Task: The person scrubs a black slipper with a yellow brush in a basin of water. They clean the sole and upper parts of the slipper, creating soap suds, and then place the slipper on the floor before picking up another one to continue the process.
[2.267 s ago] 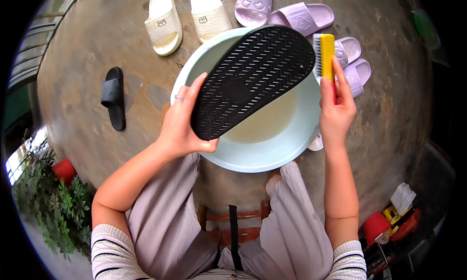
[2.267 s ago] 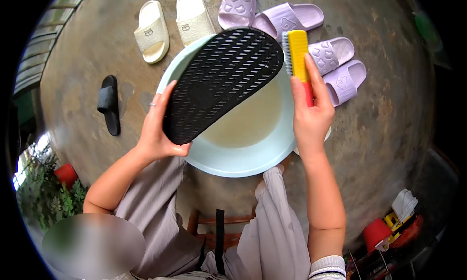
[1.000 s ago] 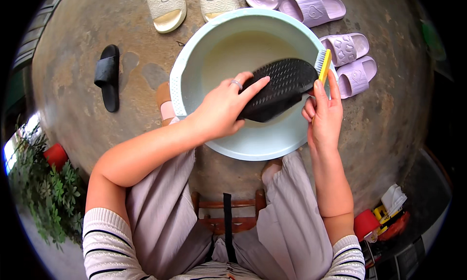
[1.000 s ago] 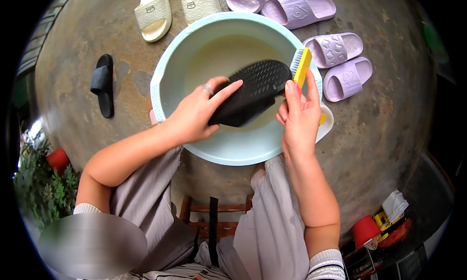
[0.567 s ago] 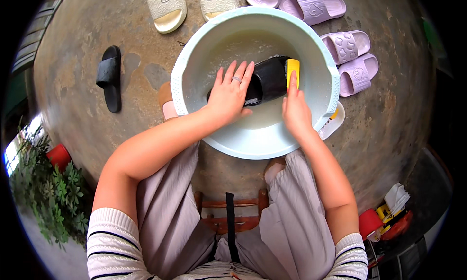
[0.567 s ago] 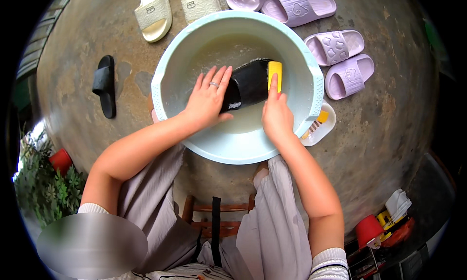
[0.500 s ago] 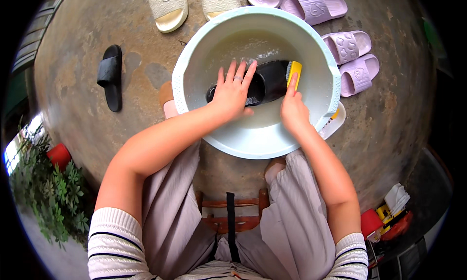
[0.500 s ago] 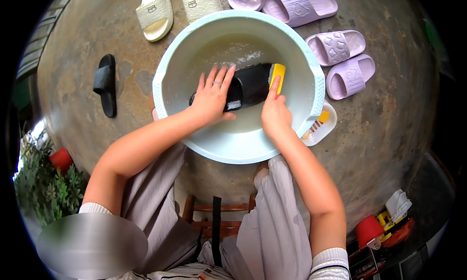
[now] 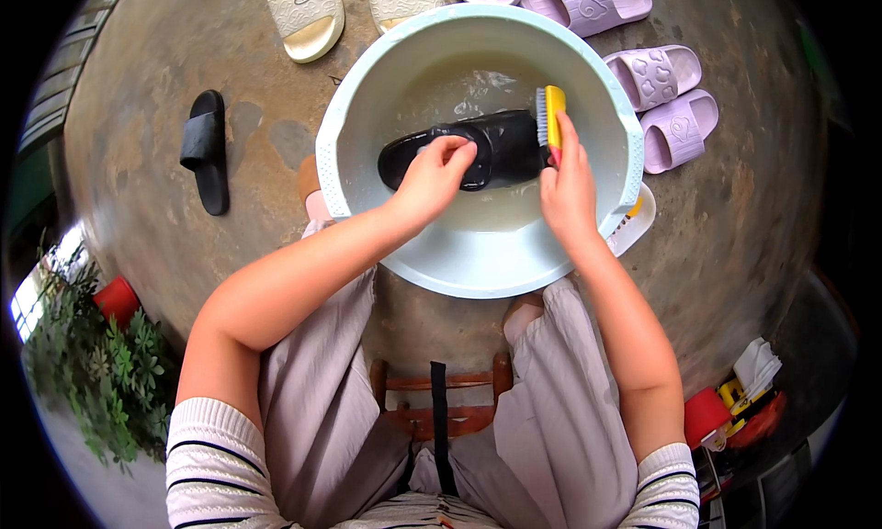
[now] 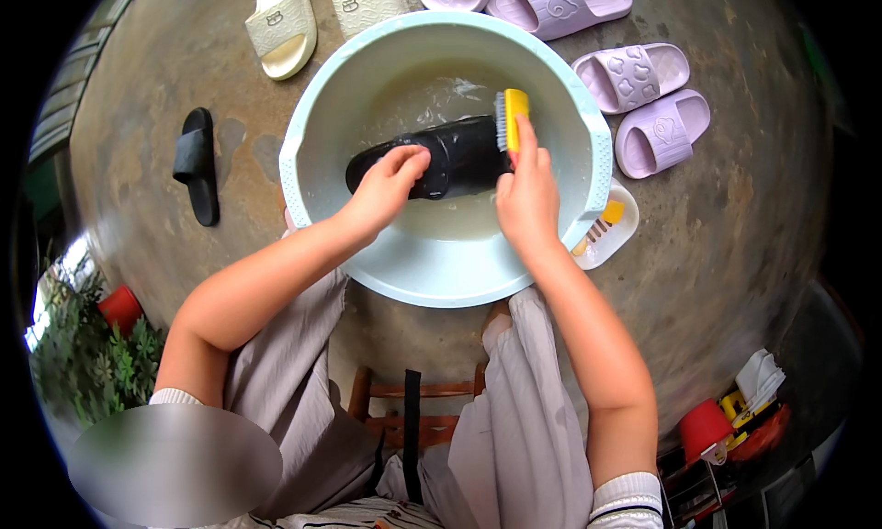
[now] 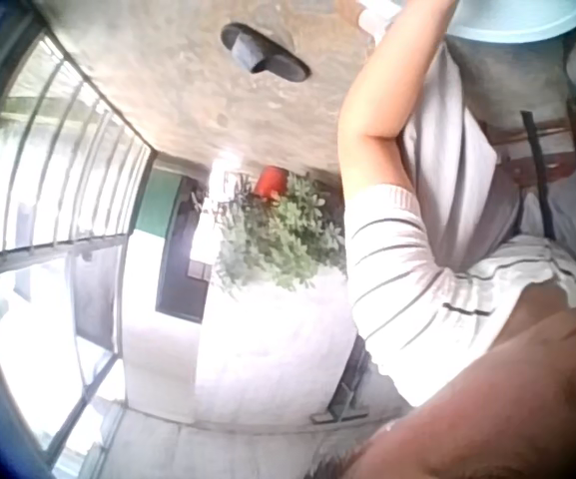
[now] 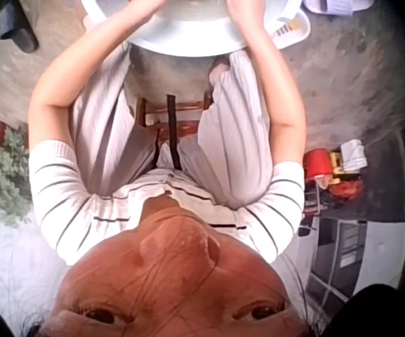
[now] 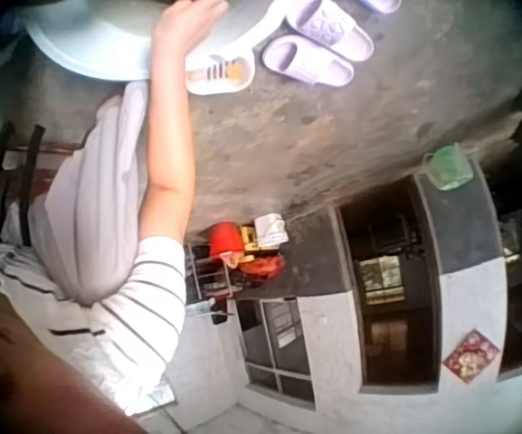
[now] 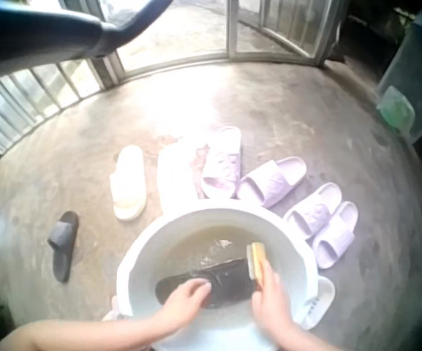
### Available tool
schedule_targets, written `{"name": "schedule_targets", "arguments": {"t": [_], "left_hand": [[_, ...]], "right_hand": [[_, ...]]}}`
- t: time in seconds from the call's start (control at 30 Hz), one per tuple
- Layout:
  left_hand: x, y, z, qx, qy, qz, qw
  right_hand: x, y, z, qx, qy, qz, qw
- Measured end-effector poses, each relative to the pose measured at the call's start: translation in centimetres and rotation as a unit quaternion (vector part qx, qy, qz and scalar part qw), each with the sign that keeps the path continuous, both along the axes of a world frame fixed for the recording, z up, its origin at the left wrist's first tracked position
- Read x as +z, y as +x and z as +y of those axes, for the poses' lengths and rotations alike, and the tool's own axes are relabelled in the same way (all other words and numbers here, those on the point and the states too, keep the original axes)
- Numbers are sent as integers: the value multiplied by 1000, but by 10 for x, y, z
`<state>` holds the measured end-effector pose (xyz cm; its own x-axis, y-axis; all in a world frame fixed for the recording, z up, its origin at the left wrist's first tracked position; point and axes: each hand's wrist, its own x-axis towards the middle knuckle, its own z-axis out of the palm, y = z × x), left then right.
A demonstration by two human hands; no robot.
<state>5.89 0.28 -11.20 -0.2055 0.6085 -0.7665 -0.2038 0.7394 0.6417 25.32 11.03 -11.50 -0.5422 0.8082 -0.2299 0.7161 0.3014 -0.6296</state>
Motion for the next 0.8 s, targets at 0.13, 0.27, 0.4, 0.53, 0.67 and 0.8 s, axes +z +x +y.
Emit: {"name": "schedule_targets", "arguments": {"t": [0.13,0.27,0.4,0.53,0.67,0.8], "left_hand": [[4,17,23,152,-11,-105,983],[5,31,6,-21,83,111,990],[11,32,-4,-307,157,488,802],[-24,32,2,-419,109,490,757],[-43,28,0,-448,116,533,708],[-68,36,-7,-419,126,586,682]], "right_hand": [[20,-5,-22,2,-37,4,999],[22,2,-27,-11,-64,38,997],[15,10,-26,-9,-53,-1,999],[5,-3,-17,23,12,-132,991],[25,-16,-40,81,-2,-48,996],[15,14,-22,27,-3,-169,985]]}}
